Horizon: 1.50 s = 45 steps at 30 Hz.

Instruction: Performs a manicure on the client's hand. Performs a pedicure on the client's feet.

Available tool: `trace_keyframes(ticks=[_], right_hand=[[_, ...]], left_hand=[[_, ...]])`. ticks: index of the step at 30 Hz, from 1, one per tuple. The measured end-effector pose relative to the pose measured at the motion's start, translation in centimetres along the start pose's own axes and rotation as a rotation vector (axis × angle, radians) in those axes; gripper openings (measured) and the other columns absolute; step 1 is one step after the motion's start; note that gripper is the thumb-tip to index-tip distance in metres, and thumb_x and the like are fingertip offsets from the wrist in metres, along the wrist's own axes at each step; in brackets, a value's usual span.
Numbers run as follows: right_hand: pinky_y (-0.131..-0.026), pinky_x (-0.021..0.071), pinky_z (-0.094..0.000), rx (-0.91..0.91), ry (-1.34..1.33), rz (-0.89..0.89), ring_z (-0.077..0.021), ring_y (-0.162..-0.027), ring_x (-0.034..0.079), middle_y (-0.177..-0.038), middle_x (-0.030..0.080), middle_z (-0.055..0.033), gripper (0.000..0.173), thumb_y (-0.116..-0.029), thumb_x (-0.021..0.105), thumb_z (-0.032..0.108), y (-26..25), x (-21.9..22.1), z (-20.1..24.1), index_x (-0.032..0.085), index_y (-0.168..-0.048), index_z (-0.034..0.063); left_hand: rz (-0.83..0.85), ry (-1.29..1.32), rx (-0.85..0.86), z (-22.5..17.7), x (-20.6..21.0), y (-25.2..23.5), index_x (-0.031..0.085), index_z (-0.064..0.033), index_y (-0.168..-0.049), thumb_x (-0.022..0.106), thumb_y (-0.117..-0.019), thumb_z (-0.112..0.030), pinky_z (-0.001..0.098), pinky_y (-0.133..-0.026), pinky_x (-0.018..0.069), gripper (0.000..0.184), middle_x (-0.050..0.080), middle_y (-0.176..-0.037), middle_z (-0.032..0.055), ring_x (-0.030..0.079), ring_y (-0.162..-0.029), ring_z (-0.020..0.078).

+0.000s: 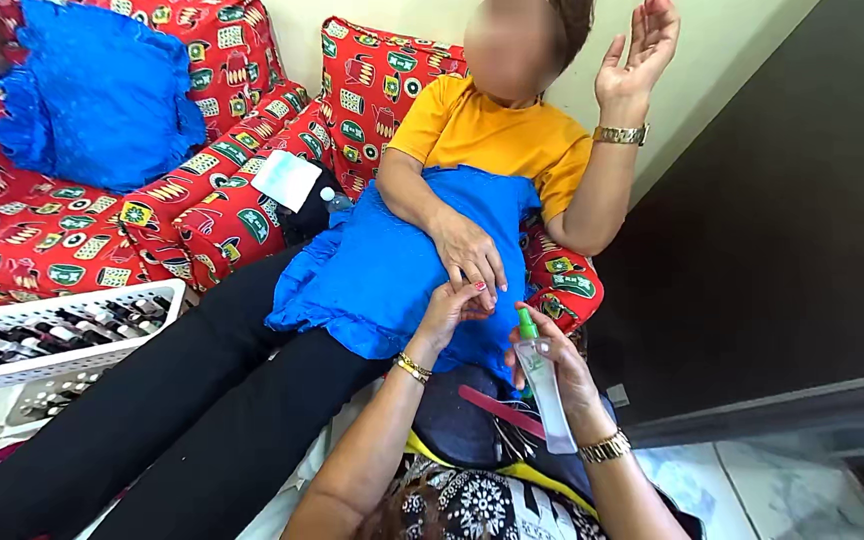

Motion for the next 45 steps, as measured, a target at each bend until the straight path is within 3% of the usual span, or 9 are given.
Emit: trace_keyframes(ticks=[3, 13, 17, 20, 25, 30, 33, 38, 45], right_hand=[[-0.048, 0.0566, -0.0272, -0.002, 0.043, 0.052, -0.0171, -0.062, 0.069, -0.099, 0.072, -0.0111, 0.063, -0.0962, 0.055, 0.027, -0.8, 0.2, -0.2, 0.034, -0.152, 0.0059], [-0.05, 0.0541, -0.0221, -0.015, 0.344, 0.009, -0.009, -0.058, 0.064, -0.087, 0.069, -0.0015, 0.027, -0.1039, 0.036, 0.015, -3.0, 2.1, -0.3, 0.045, -0.128, 0.008], [-0.042, 0.0498, -0.0241, 0.078, 0.057, 0.023, -0.0139, -0.049, 0.061, -0.083, 0.07, -0.0089, 0.03, -0.106, 0.027, 0.02, -3.6, 1.8, -0.8, 0.042, -0.13, 0.0129], [-0.044, 0.0521, -0.025, 0.085, -0.161, 0.139, -0.0161, -0.051, 0.064, -0.091, 0.073, -0.0115, 0.032, -0.1077, 0.037, 0.031, -3.8, 1.1, -1.4, 0.042, -0.135, 0.0153], [-0.048, 0.0552, -0.026, 0.076, -0.152, 0.088, -0.0141, -0.057, 0.065, -0.098, 0.071, -0.0092, 0.056, -0.0892, 0.074, 0.022, -2.8, 1.3, -1.3, 0.041, -0.135, 0.0139], [-0.063, 0.0615, -0.0304, 0.178, -0.037, 0.128, -0.0144, -0.073, 0.071, -0.091, 0.073, -0.0031, 0.044, -0.0893, 0.075, 0.03, 1.5, 3.4, -3.1, 0.064, -0.131, 0.0216], [-0.059, 0.0592, -0.0259, 0.164, 0.189, 0.068, -0.0088, -0.073, 0.069, -0.103, 0.071, -0.0013, 0.056, -0.0891, 0.074, 0.031, 4.6, 4.8, -5.1, 0.056, -0.138, 0.0111], [-0.097, 0.0515, -0.0184, -0.194, 0.7, 0.082, -0.0001, -0.112, 0.061, -0.141, 0.059, -0.0106, 0.088, -0.0806, 0.083, 0.016, 4.9, 5.0, -4.7, 0.037, -0.153, -0.0046], [-0.05, 0.0554, -0.0239, -0.085, 0.554, -0.073, -0.0074, -0.065, 0.064, -0.107, 0.064, -0.002, 0.084, -0.0779, 0.068, 0.007, 2.2, 3.4, -2.1, 0.03, -0.153, 0.0026]], left_hand=[[-0.005, 0.013, 0.001, 0.1, -0.1, -0.1, 0.063, -0.0009, -0.097, 0.048, -0.1061, -0.01, 0.0316, -0.076, 0.0616, 0.019, 0.073, -0.08, 0.0081, 0.073, -0.074, 0.0165], [-0.019, 0.02, -0.003, 0.0, 0.1, -0.1, 0.063, -0.0007, -0.098, 0.05, -0.1052, -0.008, 0.0307, -0.073, 0.0618, 0.017, 0.072, -0.079, 0.0074, 0.072, -0.072, 0.0152], [-0.025, 0.015, -0.003, -0.1, 0.2, -0.1, 0.063, -0.0006, -0.097, 0.05, -0.1052, -0.007, 0.0304, -0.073, 0.0609, 0.016, 0.072, -0.078, 0.0073, 0.071, -0.071, 0.0147], [-0.004, 0.016, 0.0, -0.2, 0.1, -0.2, 0.063, 0.0, -0.097, 0.049, -0.1055, -0.008, 0.0308, -0.074, 0.0611, 0.018, 0.073, -0.079, 0.0086, 0.072, -0.073, 0.0157], [-0.016, 0.0, -0.011, -0.1, 0.1, -0.1, 0.062, 0.0005, -0.097, 0.049, -0.1056, -0.008, 0.0316, -0.074, 0.0614, 0.018, 0.072, -0.079, 0.0084, 0.072, -0.074, 0.0163], [-0.019, 0.013, -0.004, -0.5, 0.3, 0.0, 0.06, 0.0002, -0.099, 0.048, -0.1063, -0.009, 0.0319, -0.072, 0.0624, 0.017, 0.073, -0.079, 0.0075, 0.073, -0.072, 0.0168], [-0.026, 0.032, 0.002, -0.6, 0.4, 0.1, 0.06, -0.0004, -0.1, 0.049, -0.1061, -0.009, 0.0316, -0.071, 0.0623, 0.016, 0.073, -0.079, 0.0077, 0.073, -0.071, 0.0172], [-0.016, 0.025, 0.009, -0.5, 0.4, 0.2, 0.06, -0.0008, -0.1, 0.048, -0.106, -0.009, 0.032, -0.071, 0.0622, 0.016, 0.073, -0.079, 0.0073, 0.073, -0.073, 0.0172], [-0.033, 0.029, -0.006, -0.5, 0.4, 0.1, 0.06, 0.0001, -0.1, 0.049, -0.1058, -0.008, 0.0323, -0.07, 0.0624, 0.015, 0.073, -0.079, 0.0083, 0.073, -0.072, 0.0179]])
Point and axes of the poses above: each hand's wrist, its own y-axis away from the middle knuckle, its own x-axis out of the palm, z = x × y, the point moved 3 cm from there along -y, towards the middle knuckle
